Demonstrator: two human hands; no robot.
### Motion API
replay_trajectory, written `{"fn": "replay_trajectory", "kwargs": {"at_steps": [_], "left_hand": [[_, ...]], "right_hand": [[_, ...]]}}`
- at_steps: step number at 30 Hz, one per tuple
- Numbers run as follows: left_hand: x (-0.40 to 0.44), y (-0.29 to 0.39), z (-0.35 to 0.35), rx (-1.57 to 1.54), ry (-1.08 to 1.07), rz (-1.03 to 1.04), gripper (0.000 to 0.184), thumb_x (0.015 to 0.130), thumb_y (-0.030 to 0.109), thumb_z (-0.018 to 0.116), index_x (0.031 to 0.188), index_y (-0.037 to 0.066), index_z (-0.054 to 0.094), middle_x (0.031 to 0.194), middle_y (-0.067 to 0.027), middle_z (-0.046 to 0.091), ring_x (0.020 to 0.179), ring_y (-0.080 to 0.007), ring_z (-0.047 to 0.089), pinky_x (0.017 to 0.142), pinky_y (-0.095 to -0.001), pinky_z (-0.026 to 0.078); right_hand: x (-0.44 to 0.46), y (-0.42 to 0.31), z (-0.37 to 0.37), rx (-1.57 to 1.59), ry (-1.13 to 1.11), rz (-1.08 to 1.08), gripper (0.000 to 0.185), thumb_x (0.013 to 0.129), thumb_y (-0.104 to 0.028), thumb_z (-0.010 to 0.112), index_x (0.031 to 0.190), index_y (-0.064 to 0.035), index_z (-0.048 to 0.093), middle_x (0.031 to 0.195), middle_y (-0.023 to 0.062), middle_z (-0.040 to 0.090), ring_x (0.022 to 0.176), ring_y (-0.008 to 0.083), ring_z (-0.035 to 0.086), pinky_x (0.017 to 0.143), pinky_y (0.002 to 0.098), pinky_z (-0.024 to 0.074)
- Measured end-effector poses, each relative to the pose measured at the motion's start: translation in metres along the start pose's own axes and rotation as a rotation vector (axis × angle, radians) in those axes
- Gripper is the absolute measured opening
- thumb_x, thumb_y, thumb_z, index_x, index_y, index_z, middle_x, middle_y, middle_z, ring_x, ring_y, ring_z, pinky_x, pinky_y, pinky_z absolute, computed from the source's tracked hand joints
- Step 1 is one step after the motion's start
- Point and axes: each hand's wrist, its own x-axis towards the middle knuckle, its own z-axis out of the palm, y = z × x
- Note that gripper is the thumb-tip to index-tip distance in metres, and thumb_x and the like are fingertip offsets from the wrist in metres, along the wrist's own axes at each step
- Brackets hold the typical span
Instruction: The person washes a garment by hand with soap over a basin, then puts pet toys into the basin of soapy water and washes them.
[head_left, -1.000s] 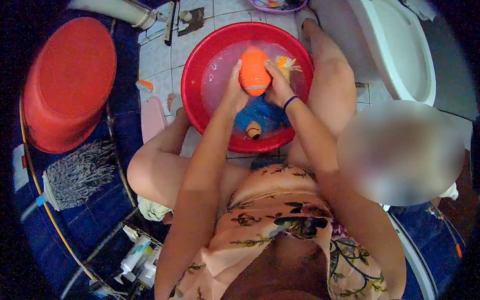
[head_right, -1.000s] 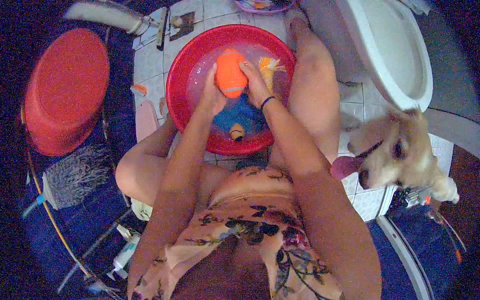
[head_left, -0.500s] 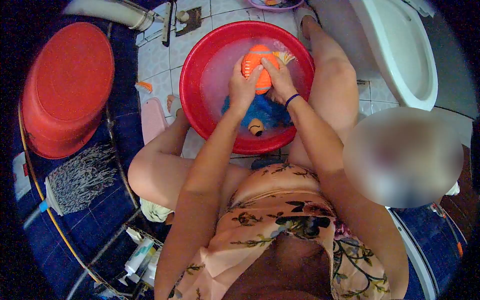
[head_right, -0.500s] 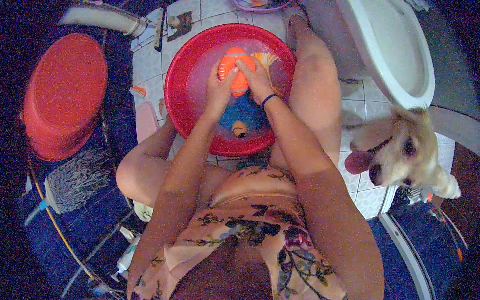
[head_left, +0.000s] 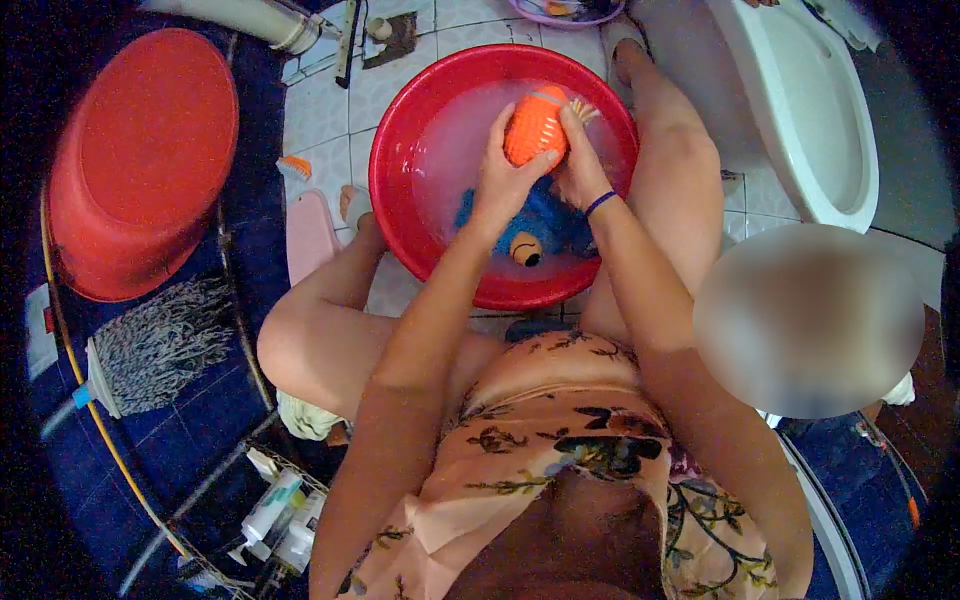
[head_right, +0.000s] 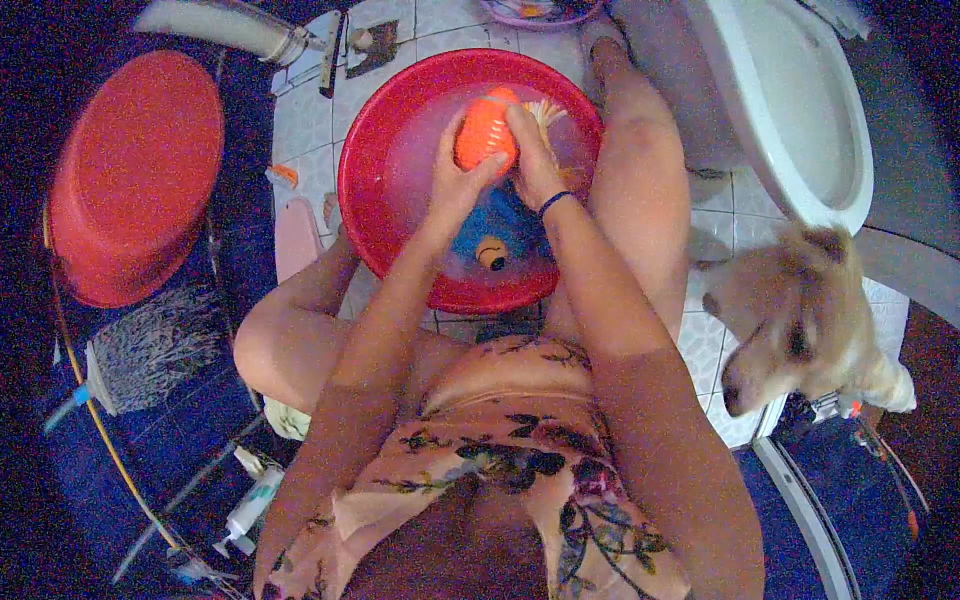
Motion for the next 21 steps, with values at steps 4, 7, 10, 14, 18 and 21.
{"fn": "replay_trajectory", "kwargs": {"at_steps": [4, 7, 10, 14, 18, 21], "left_hand": [[-0.004, 0.018, -0.002, 0.400, 0.047, 0.124, 0.088, 0.062, 0.028, 0.075, 0.129, -0.003, 0.026, 0.118, -0.0210, 0.039, 0.112, -0.0327, 0.040, 0.094, -0.0401, 0.034], [-0.003, 0.020, 0.000, 0.343, 0.071, 0.082, 0.088, 0.059, 0.030, 0.077, 0.126, -0.003, 0.030, 0.117, -0.0211, 0.040, 0.110, -0.0334, 0.040, 0.093, -0.0400, 0.034], [0.004, -0.003, 0.004, 0.137, 0.099, 0.024, 0.083, 0.058, 0.031, 0.078, 0.121, -0.002, 0.038, 0.114, -0.0204, 0.043, 0.108, -0.0325, 0.043, 0.092, -0.0388, 0.036], [0.005, -0.007, 0.004, 0.065, 0.151, 0.010, 0.072, 0.058, 0.029, 0.078, 0.114, -0.001, 0.046, 0.109, -0.0183, 0.048, 0.103, -0.0303, 0.047, 0.090, -0.0368, 0.038], [0.004, -0.003, 0.004, 0.094, 0.172, 0.001, 0.067, 0.059, 0.027, 0.077, 0.112, 0.000, 0.048, 0.109, -0.0167, 0.049, 0.101, -0.0285, 0.049, 0.088, -0.0357, 0.039], [0.004, -0.004, 0.007, 0.081, 0.187, 0.000, 0.065, 0.059, 0.026, 0.077, 0.111, 0.000, 0.048, 0.109, -0.0164, 0.049, 0.101, -0.0282, 0.049, 0.088, -0.0356, 0.040]], "right_hand": [[0.000, 0.000, -0.003, -0.007, -0.016, -0.075, 0.045, 0.081, -0.032, 0.056, 0.117, -0.0077, 0.043, 0.107, 0.0087, 0.052, 0.098, 0.0198, 0.053, 0.086, 0.0355, 0.0434], [0.001, -0.005, -0.005, 0.117, -0.074, -0.012, 0.043, 0.081, -0.029, 0.057, 0.116, -0.0062, 0.044, 0.109, 0.0097, 0.052, 0.098, 0.0206, 0.053, 0.085, 0.0357, 0.0446], [0.000, -0.006, -0.005, 0.163, -0.076, 0.019, 0.041, 0.082, -0.026, 0.056, 0.115, -0.0049, 0.045, 0.110, 0.0101, 0.053, 0.098, 0.0214, 0.054, 0.084, 0.0355, 0.0457], [0.005, 0.001, -0.007, 0.212, -0.061, 0.009, 0.037, 0.084, -0.022, 0.054, 0.115, -0.0053, 0.045, 0.109, 0.0099, 0.053, 0.098, 0.0212, 0.055, 0.084, 0.0350, 0.0460], [0.005, 0.002, -0.007, 0.215, -0.060, 0.027, 0.037, 0.084, -0.022, 0.054, 0.116, -0.0060, 0.044, 0.110, 0.0096, 0.053, 0.098, 0.0207, 0.054, 0.085, 0.0351, 0.0458], [0.004, 0.002, -0.007, 0.200, -0.051, 0.026, 0.038, 0.084, -0.024, 0.054, 0.117, -0.0063, 0.044, 0.110, 0.0093, 0.053, 0.098, 0.0204, 0.054, 0.085, 0.0350, 0.0456]]}}
